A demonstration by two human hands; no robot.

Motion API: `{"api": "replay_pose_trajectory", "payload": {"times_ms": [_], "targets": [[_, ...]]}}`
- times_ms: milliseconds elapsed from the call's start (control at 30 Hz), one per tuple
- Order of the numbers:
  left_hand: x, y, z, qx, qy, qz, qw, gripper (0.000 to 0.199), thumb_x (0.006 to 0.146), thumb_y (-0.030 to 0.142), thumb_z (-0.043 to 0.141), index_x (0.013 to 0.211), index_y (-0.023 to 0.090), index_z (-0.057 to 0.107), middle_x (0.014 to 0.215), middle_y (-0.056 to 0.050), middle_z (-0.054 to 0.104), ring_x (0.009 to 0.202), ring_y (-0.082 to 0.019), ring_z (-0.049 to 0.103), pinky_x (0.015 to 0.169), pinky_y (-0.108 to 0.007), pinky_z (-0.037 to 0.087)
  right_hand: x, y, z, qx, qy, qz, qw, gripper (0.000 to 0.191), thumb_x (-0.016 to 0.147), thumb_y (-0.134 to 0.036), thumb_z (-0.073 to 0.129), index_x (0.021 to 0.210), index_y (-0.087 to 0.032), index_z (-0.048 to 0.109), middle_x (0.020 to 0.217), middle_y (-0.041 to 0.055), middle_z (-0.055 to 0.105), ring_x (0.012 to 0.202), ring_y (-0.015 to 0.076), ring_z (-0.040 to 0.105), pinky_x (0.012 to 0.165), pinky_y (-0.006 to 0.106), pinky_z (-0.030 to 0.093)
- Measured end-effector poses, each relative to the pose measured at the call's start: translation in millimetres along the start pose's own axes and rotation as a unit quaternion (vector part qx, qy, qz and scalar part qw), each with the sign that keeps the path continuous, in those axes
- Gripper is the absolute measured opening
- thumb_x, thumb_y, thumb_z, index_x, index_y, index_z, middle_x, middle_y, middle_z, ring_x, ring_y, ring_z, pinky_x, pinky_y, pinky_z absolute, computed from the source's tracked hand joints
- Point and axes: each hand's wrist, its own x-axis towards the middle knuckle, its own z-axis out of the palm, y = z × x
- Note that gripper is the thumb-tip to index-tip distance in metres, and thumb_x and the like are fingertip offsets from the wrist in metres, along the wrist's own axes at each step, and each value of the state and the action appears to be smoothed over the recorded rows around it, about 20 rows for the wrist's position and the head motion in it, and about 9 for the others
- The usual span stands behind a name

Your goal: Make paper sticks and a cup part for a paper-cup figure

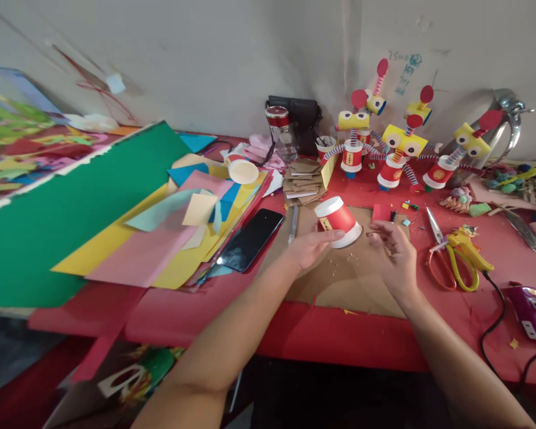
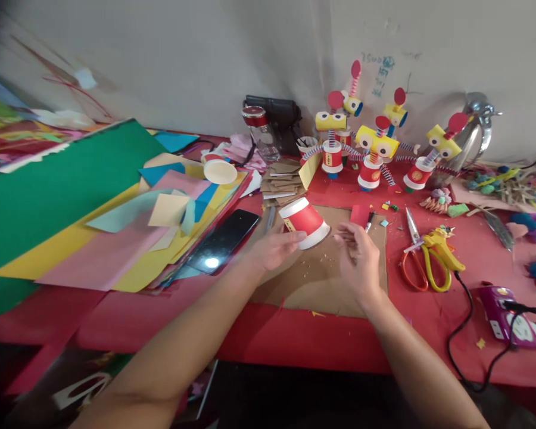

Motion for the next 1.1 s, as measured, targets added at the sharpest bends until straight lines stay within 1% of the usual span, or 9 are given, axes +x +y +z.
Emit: {"api": "replay_pose_trajectory", "payload": {"times_ms": [100, 167, 300, 500, 600, 733, 867, 1000, 1100], "targets": [[-2, -1, 4.3, 0.072, -0.005, 0.035, 0.997, 0.042, 0.058, 0.029, 0.088, 0.095, 0.02, 0.071, 0.092, -0.005, 0.073, 0.096, -0.026, 0.065, 0.096, -0.042, 0.047, 0, 3, 5, 0.114, -0.067, 0.087, 0.987, 0.037, 0.086, -0.041, 0.067, 0.117, -0.022, 0.065, 0.109, 0.01, 0.075, 0.094, 0.0209, 0.072, 0.078, 0.037, 0.062], [-6, -2, 9.7, 0.134, -0.013, 0.047, 0.99, 0.051, 0.058, 0.028, 0.087, 0.105, 0.021, 0.07, 0.101, -0.006, 0.073, 0.101, -0.027, 0.063, 0.098, -0.042, 0.046, 1, 5, 7, 0.183, -0.101, 0.138, 0.968, 0.041, 0.086, -0.047, 0.065, 0.118, -0.021, 0.065, 0.111, 0.01, 0.075, 0.096, 0.0214, 0.072, 0.083, 0.04, 0.062], [-13, 0, 21.0, 0.223, -0.014, 0.057, 0.973, 0.054, 0.062, 0.029, 0.084, 0.113, 0.025, 0.066, 0.113, -0.006, 0.069, 0.11, -0.028, 0.06, 0.103, -0.042, 0.042, 3, 8, 7, 0.239, -0.086, 0.212, 0.944, 0.044, 0.079, -0.05, 0.073, 0.11, -0.02, 0.069, 0.103, 0.0078, 0.077, 0.087, 0.0203, 0.073, 0.083, 0.042, 0.063], [-14, 2, 24.6, 0.241, 0.009, 0.096, 0.966, 0.049, 0.062, 0.026, 0.085, 0.107, 0.024, 0.064, 0.114, -0.006, 0.066, 0.119, -0.029, 0.055, 0.11, -0.042, 0.035, 3, 8, 10, 0.286, -0.067, 0.282, 0.913, 0.052, 0.071, -0.051, 0.079, 0.109, -0.019, 0.067, 0.093, 0.007, 0.077, 0.083, 0.02, 0.073, 0.079, 0.039, 0.063], [-12, -2, 21.5, 0.256, 0.014, 0.117, 0.96, 0.052, 0.061, 0.024, 0.085, 0.108, 0.025, 0.064, 0.12, -0.006, 0.064, 0.123, -0.028, 0.053, 0.113, -0.041, 0.033, 5, 6, 11, 0.298, -0.078, 0.28, 0.909, 0.052, 0.068, -0.053, 0.08, 0.105, -0.019, 0.068, 0.094, 0.0072, 0.076, 0.087, 0.0206, 0.072, 0.082, 0.04, 0.061], [-7, -12, 13.4, 0.304, -0.006, 0.077, 0.95, 0.057, 0.062, 0.031, 0.083, 0.114, 0.024, 0.061, 0.127, -0.008, 0.064, 0.123, -0.029, 0.055, 0.111, -0.046, 0.037, 6, 9, 8, 0.272, -0.075, 0.275, 0.919, 0.047, 0.07, -0.052, 0.078, 0.103, -0.02, 0.068, 0.099, 0.0073, 0.074, 0.092, 0.0202, 0.069, 0.086, 0.04, 0.059], [-2, -17, 5.6, 0.35, 0.038, 0.069, 0.933, 0.054, 0.066, 0.043, 0.08, 0.11, 0.017, 0.061, 0.115, -0.012, 0.069, 0.11, -0.029, 0.063, 0.104, -0.048, 0.044, 4, 14, 6, 0.212, -0.037, 0.264, 0.94, 0.052, 0.071, -0.053, 0.077, 0.111, -0.023, 0.062, 0.114, 0.0093, 0.067, 0.1, 0.0209, 0.066, 0.089, 0.041, 0.057], [0, -20, 1.6, 0.407, 0.058, 0.152, 0.899, 0.057, 0.067, 0.044, 0.079, 0.113, 0.019, 0.057, 0.117, -0.012, 0.068, 0.108, -0.029, 0.064, 0.098, -0.048, 0.05, 2, 9, 7, 0.157, -0.055, 0.19, 0.968, 0.077, 0.065, -0.052, 0.082, 0.131, -0.027, 0.052, 0.141, 0.0134, 0.052, 0.119, 0.0257, 0.059, 0.098, 0.045, 0.053], [1, -24, 0.0, 0.436, 0.004, 0.227, 0.871, 0.055, 0.069, 0.04, 0.076, 0.117, 0.021, 0.056, 0.118, -0.012, 0.065, 0.11, -0.028, 0.062, 0.098, -0.048, 0.051, 2, 4, 9, 0.118, -0.093, 0.111, 0.982, 0.07, 0.067, -0.049, 0.082, 0.127, -0.025, 0.055, 0.131, 0.0119, 0.06, 0.117, 0.0262, 0.061, 0.102, 0.048, 0.051]]}}
